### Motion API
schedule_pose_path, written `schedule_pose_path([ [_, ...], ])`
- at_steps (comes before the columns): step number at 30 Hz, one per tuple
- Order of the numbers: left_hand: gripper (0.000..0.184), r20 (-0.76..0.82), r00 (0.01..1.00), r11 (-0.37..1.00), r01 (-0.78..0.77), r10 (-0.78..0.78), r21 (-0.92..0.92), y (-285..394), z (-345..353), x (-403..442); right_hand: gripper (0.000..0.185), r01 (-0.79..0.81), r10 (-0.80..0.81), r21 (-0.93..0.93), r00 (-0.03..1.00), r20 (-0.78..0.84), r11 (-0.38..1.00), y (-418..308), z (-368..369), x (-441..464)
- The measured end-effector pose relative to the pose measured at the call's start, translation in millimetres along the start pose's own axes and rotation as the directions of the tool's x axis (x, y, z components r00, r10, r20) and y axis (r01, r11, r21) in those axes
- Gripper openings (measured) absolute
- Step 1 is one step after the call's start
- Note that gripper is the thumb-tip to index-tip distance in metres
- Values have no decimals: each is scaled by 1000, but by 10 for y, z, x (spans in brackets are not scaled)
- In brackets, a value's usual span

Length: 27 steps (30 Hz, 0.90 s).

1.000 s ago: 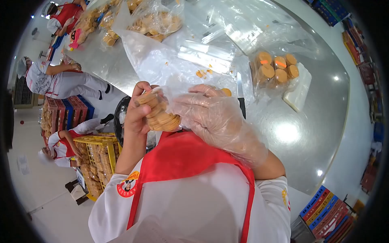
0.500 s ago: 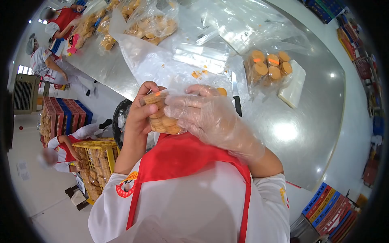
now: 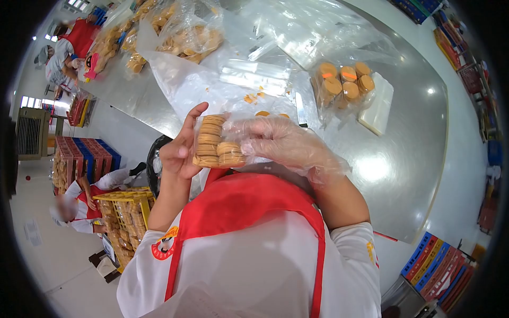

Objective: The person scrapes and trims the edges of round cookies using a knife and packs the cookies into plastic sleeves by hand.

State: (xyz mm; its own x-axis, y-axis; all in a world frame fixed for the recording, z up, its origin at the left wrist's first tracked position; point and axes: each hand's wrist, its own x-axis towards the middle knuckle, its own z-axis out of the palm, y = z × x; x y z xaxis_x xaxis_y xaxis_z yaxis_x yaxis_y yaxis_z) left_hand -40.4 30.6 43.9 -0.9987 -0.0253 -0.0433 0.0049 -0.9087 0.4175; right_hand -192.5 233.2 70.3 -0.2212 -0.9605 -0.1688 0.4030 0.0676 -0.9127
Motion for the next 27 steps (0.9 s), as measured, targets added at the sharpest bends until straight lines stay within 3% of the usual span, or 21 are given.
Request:
schedule_pose_path([
  [6, 118, -7, 987, 962, -152, 158, 225, -195, 66, -49, 46, -27, 29, 114, 1000, -12, 993, -62, -2, 3],
  [9, 111, -93, 979, 909, -133, 183, 395, -222, 139, -49, 46, -19, 22, 112, 999, -24, 994, -14, -32, 15],
  [16, 85, -209, 973, 949, -26, 96, 313, -190, 179, -34, 45, -173, 174, 148, 985, 9, 974, -108, -41, 3],
  [22, 78, -205, 970, 918, -38, 128, 394, -232, 218, -18, 48, -59, 67, 171, 997, -38, 983, -58, 42, 57],
  [27, 77, -220, 964, 916, -53, 151, 397, -218, 236, -39, 46, -97, 106, 171, 993, -42, 981, -21, 39, 90],
])
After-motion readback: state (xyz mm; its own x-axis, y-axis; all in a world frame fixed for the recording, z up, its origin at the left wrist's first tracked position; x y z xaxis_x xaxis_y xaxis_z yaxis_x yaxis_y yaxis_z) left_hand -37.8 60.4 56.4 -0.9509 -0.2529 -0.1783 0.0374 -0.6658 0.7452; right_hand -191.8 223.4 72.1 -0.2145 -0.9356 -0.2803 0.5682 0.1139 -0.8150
